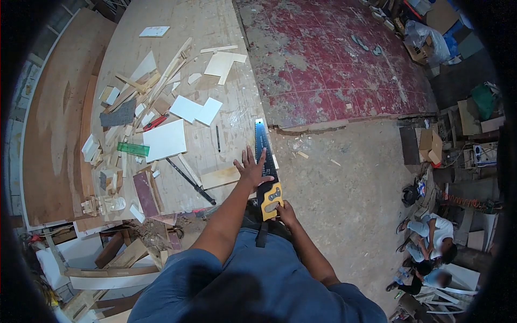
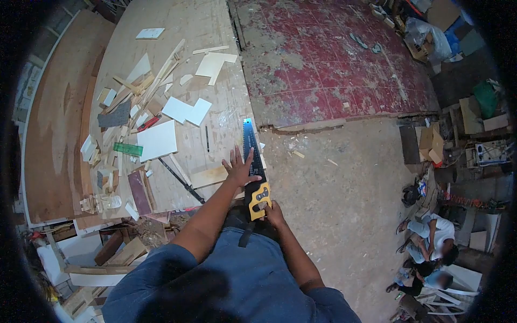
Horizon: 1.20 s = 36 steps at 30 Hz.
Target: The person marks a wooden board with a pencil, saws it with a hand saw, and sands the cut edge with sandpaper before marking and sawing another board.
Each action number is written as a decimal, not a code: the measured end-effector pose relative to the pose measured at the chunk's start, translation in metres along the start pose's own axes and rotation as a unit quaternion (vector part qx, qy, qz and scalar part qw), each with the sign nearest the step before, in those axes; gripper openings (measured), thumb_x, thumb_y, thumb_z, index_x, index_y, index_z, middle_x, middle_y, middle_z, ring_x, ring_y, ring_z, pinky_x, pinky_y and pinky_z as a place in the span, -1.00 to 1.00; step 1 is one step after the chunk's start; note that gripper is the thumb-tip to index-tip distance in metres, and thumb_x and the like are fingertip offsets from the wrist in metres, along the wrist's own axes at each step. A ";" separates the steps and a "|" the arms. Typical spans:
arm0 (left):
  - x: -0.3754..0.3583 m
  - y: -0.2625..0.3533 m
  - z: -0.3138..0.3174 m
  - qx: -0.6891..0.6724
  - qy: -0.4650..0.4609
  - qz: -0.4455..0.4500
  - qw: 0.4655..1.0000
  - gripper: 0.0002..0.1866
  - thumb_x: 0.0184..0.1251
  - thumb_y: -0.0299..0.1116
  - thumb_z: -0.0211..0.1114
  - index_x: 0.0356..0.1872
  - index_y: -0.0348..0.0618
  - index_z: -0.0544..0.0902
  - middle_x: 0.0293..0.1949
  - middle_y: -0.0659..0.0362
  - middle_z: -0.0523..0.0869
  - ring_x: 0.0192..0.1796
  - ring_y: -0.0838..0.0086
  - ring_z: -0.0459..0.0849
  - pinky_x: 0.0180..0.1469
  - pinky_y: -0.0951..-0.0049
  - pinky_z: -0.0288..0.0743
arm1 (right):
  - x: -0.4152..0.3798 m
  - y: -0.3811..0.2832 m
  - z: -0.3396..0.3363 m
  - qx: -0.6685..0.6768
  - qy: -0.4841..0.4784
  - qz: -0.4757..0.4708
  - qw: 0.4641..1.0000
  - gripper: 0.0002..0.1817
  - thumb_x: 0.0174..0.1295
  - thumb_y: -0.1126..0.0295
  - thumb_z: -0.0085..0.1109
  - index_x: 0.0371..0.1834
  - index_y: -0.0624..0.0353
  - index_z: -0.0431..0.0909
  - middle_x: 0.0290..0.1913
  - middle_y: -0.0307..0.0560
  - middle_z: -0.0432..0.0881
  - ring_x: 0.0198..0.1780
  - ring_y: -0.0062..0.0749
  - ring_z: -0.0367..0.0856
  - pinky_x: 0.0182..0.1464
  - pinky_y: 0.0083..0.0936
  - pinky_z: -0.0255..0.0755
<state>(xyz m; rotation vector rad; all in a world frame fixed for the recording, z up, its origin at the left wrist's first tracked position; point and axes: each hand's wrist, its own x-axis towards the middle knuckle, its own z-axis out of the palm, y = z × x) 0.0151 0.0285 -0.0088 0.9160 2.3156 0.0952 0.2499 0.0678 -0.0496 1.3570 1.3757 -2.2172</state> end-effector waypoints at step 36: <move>-0.001 -0.004 0.001 -0.009 0.004 0.015 1.000 0.41 -0.12 0.44 0.47 0.64 0.36 -0.33 0.60 -0.30 -0.41 0.61 -0.31 -0.47 0.34 -0.70 -0.39 | -0.004 -0.001 0.000 -0.025 0.018 0.027 0.999 -0.71 0.56 0.32 -0.07 0.21 0.21 0.35 0.02 0.05 0.65 -0.07 -0.20 0.76 -0.17 -0.33 0.74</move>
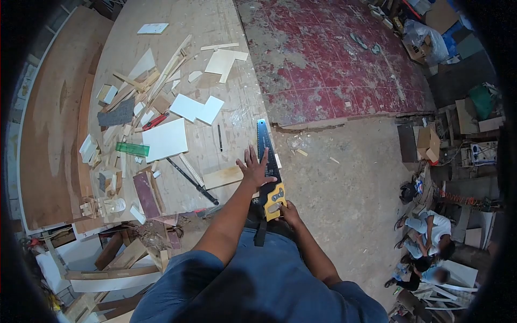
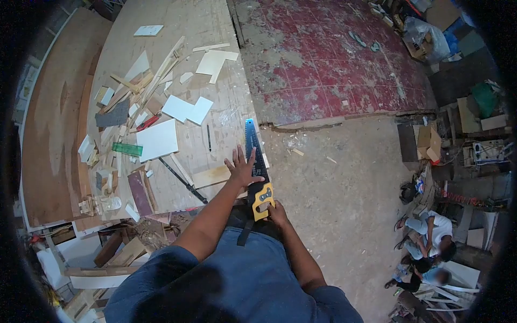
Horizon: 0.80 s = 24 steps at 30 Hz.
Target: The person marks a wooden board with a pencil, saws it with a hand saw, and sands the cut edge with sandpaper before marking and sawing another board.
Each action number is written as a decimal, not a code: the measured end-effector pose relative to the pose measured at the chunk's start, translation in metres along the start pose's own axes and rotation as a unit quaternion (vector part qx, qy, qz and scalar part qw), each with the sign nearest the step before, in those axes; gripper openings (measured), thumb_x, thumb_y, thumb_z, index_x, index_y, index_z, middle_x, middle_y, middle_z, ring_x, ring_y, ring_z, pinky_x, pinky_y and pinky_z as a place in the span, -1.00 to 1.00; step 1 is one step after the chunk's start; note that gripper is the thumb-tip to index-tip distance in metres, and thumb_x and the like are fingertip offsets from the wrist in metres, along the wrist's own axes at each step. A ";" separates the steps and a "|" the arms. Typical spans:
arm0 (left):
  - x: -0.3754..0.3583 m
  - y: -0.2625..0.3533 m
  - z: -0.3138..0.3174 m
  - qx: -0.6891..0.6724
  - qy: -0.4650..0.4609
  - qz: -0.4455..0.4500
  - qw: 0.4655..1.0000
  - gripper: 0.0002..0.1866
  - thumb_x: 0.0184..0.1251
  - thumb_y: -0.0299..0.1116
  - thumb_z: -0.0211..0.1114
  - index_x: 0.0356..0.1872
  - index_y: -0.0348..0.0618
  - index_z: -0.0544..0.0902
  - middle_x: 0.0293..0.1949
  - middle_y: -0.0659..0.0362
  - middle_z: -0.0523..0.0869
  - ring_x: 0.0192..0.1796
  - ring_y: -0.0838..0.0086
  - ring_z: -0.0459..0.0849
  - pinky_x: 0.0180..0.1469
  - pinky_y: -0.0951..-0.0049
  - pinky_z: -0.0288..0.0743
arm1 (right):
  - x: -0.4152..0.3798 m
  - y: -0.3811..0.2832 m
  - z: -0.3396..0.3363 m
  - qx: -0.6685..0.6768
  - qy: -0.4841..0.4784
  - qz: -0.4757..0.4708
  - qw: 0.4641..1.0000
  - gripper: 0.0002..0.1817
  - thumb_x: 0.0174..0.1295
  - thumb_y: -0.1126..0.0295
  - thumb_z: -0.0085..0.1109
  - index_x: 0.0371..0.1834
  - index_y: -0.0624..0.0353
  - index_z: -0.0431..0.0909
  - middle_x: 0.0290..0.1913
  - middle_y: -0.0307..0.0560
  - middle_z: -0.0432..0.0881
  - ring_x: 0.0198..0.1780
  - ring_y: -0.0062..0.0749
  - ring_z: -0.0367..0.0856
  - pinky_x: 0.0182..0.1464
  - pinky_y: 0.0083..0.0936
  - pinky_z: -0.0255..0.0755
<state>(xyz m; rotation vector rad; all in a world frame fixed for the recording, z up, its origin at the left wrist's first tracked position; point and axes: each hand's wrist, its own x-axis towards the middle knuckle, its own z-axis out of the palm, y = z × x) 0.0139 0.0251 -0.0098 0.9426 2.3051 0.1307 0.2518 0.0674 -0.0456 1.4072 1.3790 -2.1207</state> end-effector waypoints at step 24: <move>-0.002 0.000 -0.002 0.006 0.009 0.004 1.000 0.38 -0.10 0.45 0.44 0.64 0.33 -0.28 0.61 -0.30 -0.38 0.62 -0.31 -0.40 0.35 -0.69 -0.34 | 0.000 0.000 -0.003 0.007 0.002 0.012 1.000 -0.70 0.54 0.36 -0.08 0.22 0.23 0.33 0.01 0.05 0.64 -0.09 -0.24 0.74 -0.22 -0.36 0.74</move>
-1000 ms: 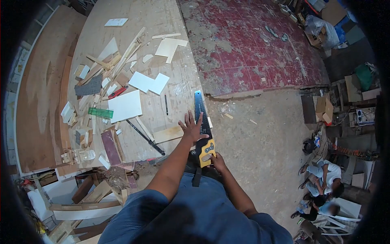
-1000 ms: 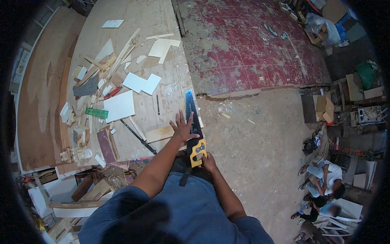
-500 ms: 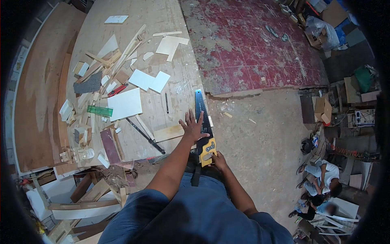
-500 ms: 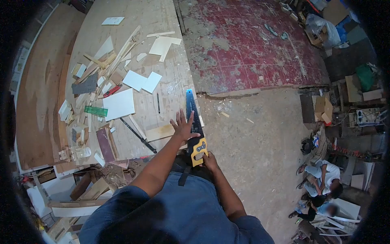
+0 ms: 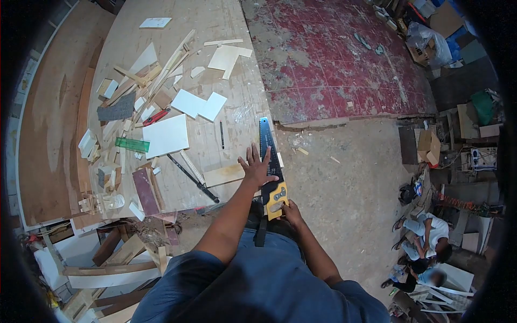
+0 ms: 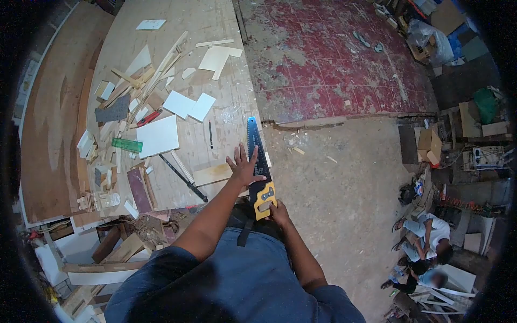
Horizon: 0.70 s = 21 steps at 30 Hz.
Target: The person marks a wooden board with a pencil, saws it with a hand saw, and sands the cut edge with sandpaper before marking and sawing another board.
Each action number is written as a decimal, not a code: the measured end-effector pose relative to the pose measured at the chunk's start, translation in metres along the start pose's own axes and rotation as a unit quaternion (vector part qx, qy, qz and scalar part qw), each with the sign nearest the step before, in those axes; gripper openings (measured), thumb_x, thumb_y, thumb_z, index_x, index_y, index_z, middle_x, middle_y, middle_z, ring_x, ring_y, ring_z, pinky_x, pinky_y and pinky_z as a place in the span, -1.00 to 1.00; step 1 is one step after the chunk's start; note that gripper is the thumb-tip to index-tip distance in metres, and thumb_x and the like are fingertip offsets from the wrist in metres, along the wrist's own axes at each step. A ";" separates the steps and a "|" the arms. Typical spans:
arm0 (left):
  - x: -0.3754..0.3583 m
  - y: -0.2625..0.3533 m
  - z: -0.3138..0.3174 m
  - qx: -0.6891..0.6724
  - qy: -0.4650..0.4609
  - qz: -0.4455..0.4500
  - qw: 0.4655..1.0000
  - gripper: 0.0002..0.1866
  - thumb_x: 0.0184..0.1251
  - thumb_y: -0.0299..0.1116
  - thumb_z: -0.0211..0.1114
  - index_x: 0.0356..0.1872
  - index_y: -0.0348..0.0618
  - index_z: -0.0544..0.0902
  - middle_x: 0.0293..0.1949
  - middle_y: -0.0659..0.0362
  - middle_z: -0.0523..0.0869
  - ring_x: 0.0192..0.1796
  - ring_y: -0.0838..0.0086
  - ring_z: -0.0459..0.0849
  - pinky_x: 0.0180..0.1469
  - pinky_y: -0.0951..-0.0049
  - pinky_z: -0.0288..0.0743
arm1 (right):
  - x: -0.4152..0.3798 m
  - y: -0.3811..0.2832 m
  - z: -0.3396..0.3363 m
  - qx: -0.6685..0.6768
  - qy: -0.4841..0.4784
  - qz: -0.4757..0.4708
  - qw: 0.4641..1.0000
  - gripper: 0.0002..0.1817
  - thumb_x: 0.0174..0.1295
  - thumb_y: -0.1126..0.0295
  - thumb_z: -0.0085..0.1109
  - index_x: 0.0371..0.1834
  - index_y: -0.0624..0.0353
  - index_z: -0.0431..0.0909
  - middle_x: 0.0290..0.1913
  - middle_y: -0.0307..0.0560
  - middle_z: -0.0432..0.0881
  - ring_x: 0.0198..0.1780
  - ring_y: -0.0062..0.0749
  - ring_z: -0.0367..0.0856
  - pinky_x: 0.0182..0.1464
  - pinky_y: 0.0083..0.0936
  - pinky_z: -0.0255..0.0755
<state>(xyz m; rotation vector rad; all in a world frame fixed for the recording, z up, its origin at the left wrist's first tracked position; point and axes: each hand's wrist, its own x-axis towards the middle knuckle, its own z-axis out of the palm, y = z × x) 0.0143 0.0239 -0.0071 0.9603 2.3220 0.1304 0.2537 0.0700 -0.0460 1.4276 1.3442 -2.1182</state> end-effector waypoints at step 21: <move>-0.004 0.000 -0.003 -0.007 0.012 0.011 1.000 0.36 -0.07 0.41 0.46 0.65 0.31 -0.25 0.60 -0.31 -0.37 0.62 -0.31 -0.39 0.33 -0.71 -0.30 | 0.001 0.003 -0.005 -0.018 -0.009 0.018 1.000 -0.73 0.54 0.29 -0.03 0.17 0.18 0.34 0.02 -0.01 0.66 -0.09 -0.21 0.74 -0.16 -0.32 0.69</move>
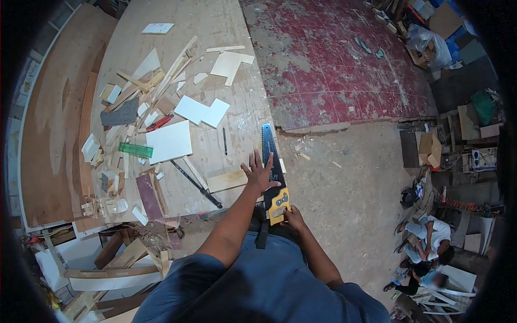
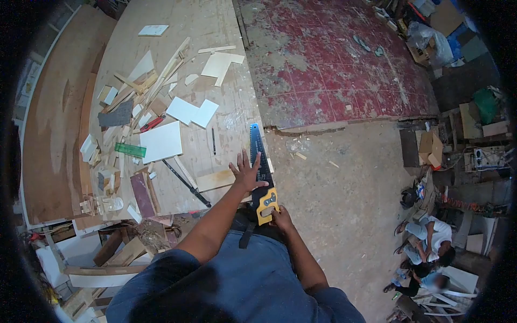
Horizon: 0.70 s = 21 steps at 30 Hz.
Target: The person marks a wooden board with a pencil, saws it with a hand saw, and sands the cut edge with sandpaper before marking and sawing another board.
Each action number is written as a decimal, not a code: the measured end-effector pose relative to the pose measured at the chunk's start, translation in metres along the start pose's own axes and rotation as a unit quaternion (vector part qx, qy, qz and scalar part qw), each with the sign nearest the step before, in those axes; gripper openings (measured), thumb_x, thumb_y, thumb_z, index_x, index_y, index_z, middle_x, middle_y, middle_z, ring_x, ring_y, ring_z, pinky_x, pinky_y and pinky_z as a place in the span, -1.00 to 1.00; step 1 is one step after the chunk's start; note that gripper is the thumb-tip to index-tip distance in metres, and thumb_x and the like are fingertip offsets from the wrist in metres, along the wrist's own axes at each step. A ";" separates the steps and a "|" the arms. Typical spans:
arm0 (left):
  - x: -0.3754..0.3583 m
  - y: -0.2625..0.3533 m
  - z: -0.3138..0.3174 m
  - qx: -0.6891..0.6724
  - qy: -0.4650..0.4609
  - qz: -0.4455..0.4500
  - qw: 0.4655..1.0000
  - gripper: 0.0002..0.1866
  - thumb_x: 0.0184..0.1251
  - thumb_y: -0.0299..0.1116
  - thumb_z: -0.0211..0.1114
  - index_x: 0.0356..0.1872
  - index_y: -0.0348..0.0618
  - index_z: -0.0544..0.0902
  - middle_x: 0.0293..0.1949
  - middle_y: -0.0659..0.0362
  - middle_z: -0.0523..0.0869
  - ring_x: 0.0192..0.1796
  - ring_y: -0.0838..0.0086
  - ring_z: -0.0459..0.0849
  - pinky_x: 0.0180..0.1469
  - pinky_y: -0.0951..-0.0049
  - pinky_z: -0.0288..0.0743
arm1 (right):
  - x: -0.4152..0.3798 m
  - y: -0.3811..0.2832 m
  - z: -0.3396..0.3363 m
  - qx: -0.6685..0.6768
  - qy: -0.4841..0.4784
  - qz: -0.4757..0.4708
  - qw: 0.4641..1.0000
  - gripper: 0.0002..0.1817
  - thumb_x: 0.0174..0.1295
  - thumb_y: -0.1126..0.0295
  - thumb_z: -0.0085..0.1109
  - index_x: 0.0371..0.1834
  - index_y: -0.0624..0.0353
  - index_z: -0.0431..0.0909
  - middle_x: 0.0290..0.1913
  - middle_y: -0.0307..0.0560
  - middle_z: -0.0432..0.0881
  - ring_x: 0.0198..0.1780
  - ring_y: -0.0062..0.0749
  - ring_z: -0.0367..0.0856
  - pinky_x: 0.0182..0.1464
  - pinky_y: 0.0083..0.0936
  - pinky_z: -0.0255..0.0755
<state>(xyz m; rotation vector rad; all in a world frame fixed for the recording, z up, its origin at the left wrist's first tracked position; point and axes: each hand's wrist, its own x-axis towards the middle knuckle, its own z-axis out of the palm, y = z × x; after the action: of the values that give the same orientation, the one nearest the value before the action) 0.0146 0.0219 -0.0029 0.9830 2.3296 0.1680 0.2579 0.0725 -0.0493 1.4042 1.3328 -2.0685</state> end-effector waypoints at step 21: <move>0.011 -0.020 0.039 0.032 0.160 0.076 0.984 0.12 0.19 0.37 0.17 0.66 0.23 -0.21 0.59 -0.37 -0.37 0.60 -0.38 -0.32 0.47 -0.45 -0.45 | 0.156 -0.239 0.201 -0.615 0.098 -0.580 0.525 -0.83 0.18 0.42 0.10 -0.20 0.13 0.62 -0.13 -0.04 0.62 -0.10 -0.17 0.64 -0.13 -0.22 0.54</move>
<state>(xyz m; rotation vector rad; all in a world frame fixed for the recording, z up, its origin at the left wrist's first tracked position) 0.0184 0.0111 -0.0461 1.2446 2.5607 0.3345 -0.0906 0.0681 -0.0396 -0.1204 3.2735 -0.4443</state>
